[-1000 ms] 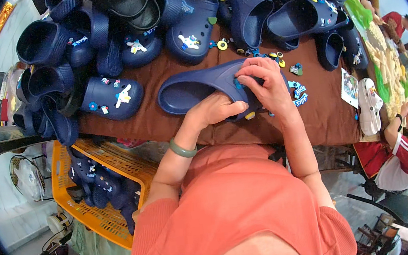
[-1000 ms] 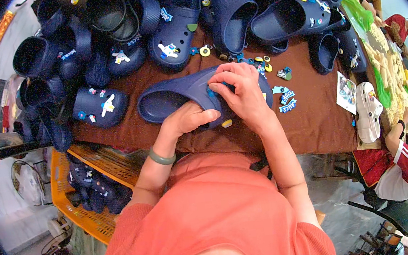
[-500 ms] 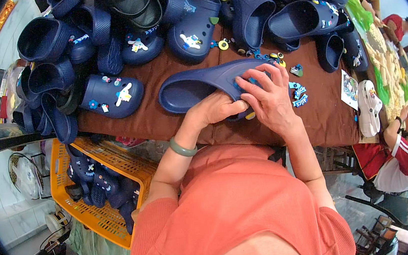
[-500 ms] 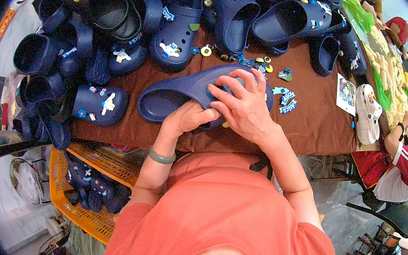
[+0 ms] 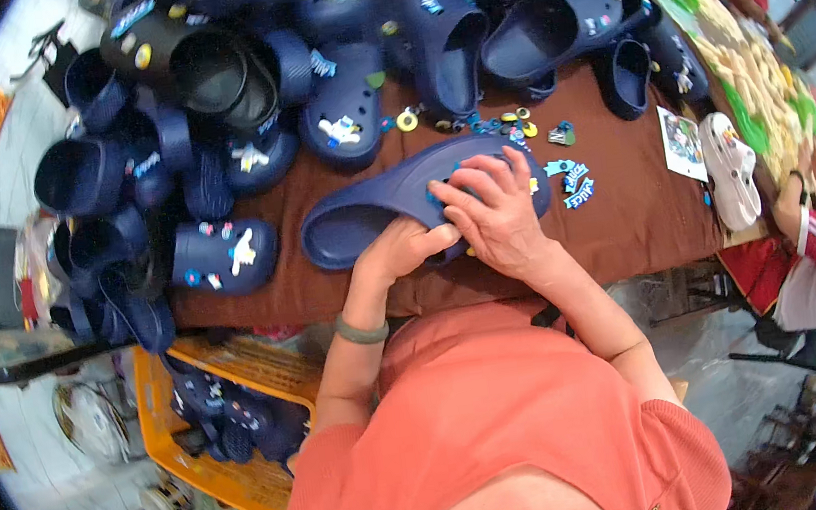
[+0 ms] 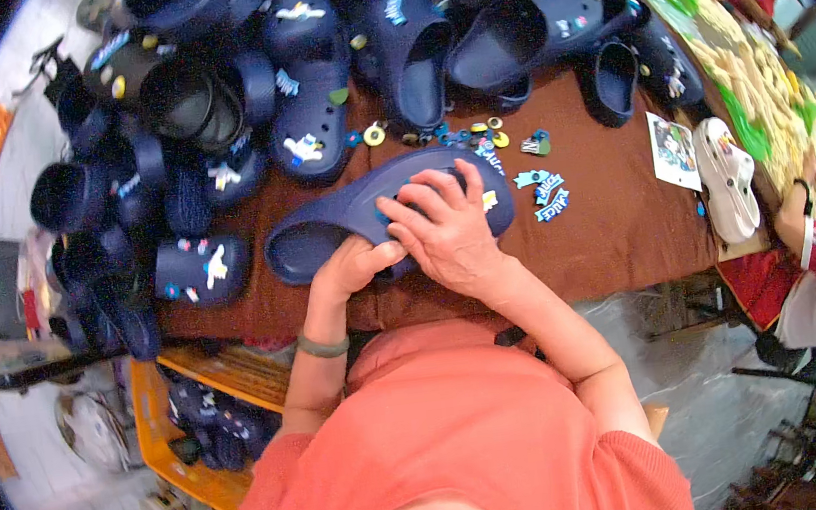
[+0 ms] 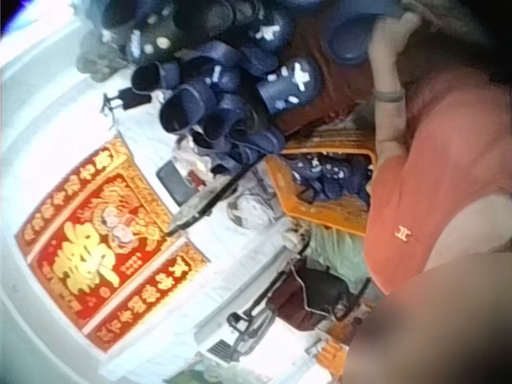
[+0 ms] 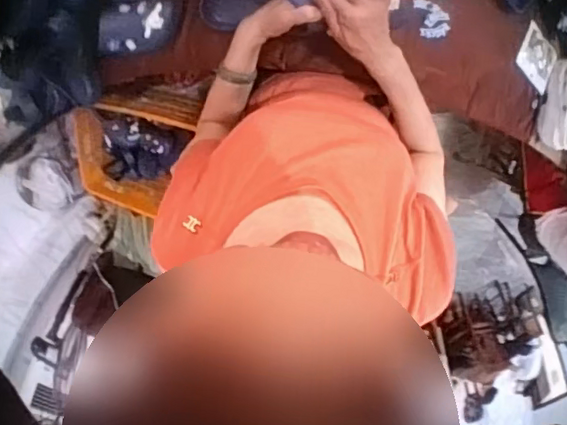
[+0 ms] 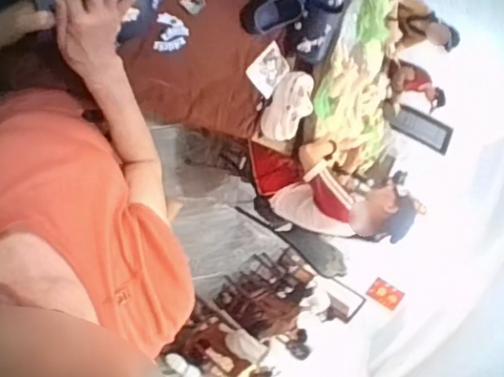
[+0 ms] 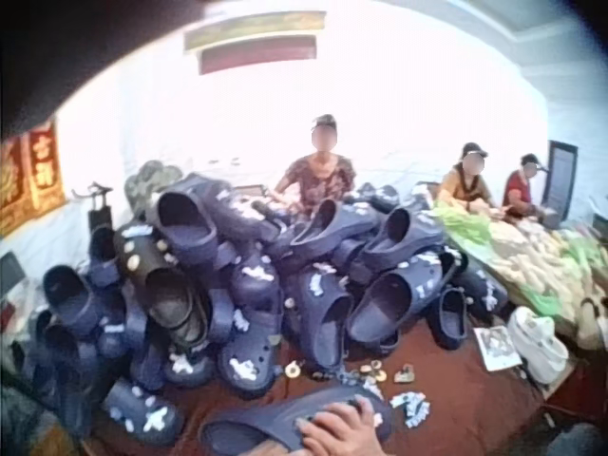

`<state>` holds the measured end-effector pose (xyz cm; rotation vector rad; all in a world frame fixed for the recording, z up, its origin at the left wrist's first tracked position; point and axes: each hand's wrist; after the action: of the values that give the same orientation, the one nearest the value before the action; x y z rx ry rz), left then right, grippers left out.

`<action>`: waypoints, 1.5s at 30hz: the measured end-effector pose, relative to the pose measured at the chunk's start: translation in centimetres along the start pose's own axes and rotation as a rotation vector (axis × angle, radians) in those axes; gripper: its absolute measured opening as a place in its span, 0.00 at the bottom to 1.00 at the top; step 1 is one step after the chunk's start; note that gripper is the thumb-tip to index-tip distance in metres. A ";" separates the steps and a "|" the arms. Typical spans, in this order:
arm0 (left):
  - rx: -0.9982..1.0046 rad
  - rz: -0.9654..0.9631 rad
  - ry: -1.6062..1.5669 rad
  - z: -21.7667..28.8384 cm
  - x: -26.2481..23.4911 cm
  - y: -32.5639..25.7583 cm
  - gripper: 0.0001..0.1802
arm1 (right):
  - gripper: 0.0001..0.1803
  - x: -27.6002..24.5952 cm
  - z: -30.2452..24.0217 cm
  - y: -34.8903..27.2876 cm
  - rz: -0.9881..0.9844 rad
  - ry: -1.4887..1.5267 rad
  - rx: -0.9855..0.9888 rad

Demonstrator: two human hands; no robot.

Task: Attaching decorative charms and buttons to rubber clog-style shoes.

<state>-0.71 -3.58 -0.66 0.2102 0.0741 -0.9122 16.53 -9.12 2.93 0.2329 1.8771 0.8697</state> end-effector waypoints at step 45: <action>0.045 0.340 1.020 13.0 -18.6 29.1 0.60 | 0.09 -0.3 7.2 -8.1 0.175 0.341 0.551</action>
<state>10.64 25.33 19.25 0.6936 0.9331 -0.3935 24.55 -11.80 -3.89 0.6243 2.4230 0.5058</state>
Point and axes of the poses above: each hand's wrist, its own y-axis towards the middle knuckle, its own x-axis out of the palm, z = x × y, and after that the axes turned 5 degrees about x, right-handed
